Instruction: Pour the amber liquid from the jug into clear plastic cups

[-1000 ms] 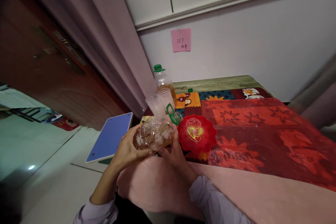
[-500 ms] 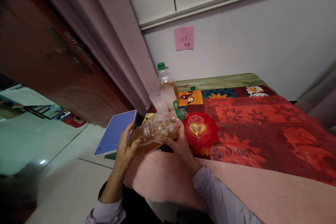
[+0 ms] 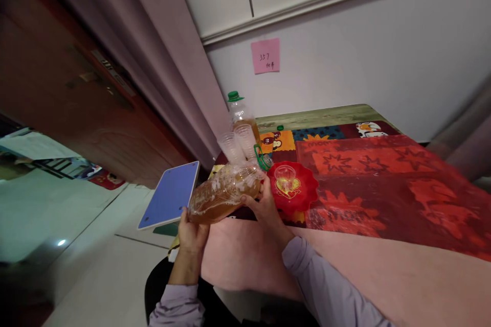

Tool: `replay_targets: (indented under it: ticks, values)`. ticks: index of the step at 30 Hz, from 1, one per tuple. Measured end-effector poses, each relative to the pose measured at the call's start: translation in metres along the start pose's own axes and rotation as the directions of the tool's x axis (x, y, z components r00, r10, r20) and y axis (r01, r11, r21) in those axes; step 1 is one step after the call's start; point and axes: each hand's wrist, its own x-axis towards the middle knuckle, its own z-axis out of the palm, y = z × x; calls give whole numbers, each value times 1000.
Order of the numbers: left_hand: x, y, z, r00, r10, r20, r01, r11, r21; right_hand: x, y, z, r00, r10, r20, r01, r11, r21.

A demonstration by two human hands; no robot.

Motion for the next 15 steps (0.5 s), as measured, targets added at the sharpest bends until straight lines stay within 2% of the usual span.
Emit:
replay_targets:
  ticks: [4, 11, 15]
  values:
    - [6, -4, -7, 999, -6, 34, 6, 1000, 6, 0, 4, -1, 1000, -24, -3, 24, 1000, 0]
    - [-5, 2, 6, 999, 17, 52, -20, 998, 58, -1, 3, -2, 999, -44, 19, 44, 998, -41]
    - [-5, 2, 7, 998, 37, 41, -41, 996, 80, -2, 2, 1, 995, -94, 38, 95, 995, -33]
